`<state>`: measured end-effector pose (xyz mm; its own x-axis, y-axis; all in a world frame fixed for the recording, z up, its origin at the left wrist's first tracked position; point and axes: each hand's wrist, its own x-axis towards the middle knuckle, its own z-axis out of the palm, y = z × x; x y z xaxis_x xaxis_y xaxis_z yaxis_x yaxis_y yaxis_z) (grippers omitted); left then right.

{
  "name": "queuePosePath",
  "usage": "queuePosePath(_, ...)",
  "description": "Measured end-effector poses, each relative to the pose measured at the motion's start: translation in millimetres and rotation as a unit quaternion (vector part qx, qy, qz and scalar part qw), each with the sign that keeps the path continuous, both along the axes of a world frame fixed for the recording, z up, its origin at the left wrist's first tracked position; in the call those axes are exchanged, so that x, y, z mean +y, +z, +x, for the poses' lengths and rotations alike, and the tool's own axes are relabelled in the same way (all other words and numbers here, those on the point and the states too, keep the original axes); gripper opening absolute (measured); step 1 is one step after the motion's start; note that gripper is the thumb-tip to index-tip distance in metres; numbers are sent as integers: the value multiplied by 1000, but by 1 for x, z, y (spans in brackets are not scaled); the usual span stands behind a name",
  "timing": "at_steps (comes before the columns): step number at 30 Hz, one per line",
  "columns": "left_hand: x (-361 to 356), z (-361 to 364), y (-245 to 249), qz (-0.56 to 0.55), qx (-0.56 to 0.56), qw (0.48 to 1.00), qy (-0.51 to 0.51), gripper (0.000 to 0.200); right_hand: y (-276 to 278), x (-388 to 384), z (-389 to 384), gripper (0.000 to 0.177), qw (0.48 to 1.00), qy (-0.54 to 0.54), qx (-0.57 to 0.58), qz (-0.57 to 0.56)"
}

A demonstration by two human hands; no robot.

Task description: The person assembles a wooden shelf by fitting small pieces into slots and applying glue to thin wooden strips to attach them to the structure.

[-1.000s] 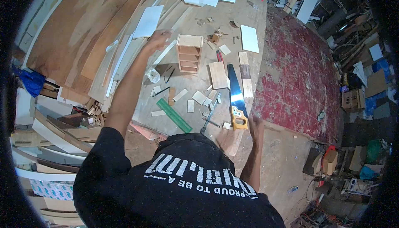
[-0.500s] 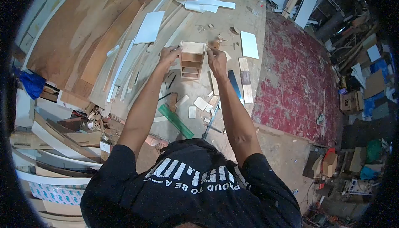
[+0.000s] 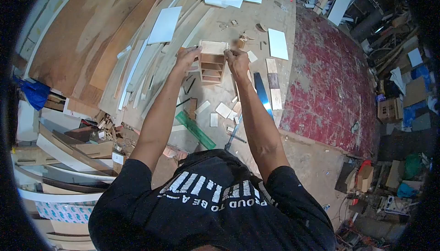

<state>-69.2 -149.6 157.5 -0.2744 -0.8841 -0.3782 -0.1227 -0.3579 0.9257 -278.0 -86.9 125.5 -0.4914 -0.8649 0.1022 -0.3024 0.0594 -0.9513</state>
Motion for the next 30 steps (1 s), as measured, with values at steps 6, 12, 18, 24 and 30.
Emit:
queuePosePath(6, -1, 0, -3, 7, 22, 999, 34, 54, -1, -4, 4, 37, 1000, 0, 13, -3)
queuePosePath(12, -3, 3, -4, 18, 34, 999, 31, 57, -3, -4, 6, 35, 1000, 8, 30, -4)
queuePosePath(18, -10, 3, -12, 30, 44, 998, 39, 62, -5, -7, 4, 33, 999, 6, 36, 5)
queuePosePath(24, -8, 3, -8, 35, 48, 997, 41, 66, -3, -7, 5, 33, 999, 13, 44, 7)
queuePosePath(30, -8, 3, -11, 35, 50, 997, 47, 66, -3, -8, 6, 35, 999, 12, 45, 24)
